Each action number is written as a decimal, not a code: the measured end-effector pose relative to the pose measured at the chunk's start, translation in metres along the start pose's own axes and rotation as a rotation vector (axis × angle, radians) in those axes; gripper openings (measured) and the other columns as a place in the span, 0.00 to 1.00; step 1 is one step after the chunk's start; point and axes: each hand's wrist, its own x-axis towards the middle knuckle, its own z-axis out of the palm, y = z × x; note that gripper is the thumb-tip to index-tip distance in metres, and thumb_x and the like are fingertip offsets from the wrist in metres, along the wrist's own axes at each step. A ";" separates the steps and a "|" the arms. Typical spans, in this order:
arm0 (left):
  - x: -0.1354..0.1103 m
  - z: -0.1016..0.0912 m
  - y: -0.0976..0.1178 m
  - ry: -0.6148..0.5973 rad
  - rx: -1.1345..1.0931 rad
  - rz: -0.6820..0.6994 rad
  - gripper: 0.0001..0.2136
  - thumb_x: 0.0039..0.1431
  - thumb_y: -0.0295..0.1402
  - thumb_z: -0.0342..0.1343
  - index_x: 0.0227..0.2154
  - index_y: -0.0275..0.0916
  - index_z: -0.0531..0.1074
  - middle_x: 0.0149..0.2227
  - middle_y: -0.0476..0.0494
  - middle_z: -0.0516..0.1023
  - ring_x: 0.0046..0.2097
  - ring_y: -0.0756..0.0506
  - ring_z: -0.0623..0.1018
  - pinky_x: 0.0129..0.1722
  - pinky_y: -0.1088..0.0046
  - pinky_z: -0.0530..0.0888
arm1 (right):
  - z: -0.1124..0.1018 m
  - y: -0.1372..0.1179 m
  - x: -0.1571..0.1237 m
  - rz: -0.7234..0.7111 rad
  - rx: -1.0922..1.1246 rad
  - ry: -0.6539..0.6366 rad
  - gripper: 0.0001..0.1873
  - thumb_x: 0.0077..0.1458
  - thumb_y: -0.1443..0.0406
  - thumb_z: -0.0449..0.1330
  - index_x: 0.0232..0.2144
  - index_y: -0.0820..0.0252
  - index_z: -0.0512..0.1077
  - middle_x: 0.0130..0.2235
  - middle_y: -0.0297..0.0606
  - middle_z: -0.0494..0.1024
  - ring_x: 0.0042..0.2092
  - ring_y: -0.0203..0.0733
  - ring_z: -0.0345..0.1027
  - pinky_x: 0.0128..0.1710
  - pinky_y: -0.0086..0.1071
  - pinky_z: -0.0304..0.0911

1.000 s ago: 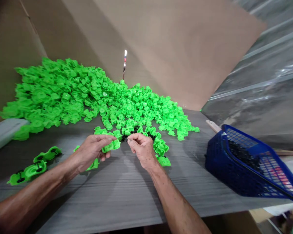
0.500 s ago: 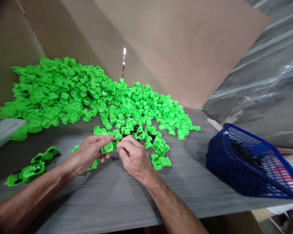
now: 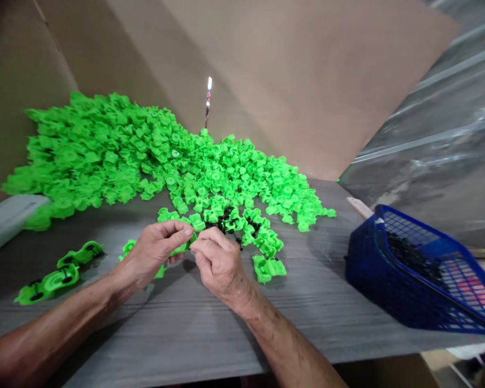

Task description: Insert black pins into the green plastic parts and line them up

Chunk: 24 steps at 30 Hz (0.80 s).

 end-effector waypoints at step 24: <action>-0.013 0.008 0.007 0.221 0.200 0.210 0.07 0.50 0.37 0.59 0.25 0.39 0.76 0.26 0.49 0.75 0.26 0.50 0.70 0.25 0.76 0.68 | 0.007 -0.004 -0.002 0.001 0.090 0.116 0.10 0.56 0.73 0.55 0.33 0.57 0.74 0.33 0.37 0.72 0.34 0.36 0.68 0.33 0.31 0.67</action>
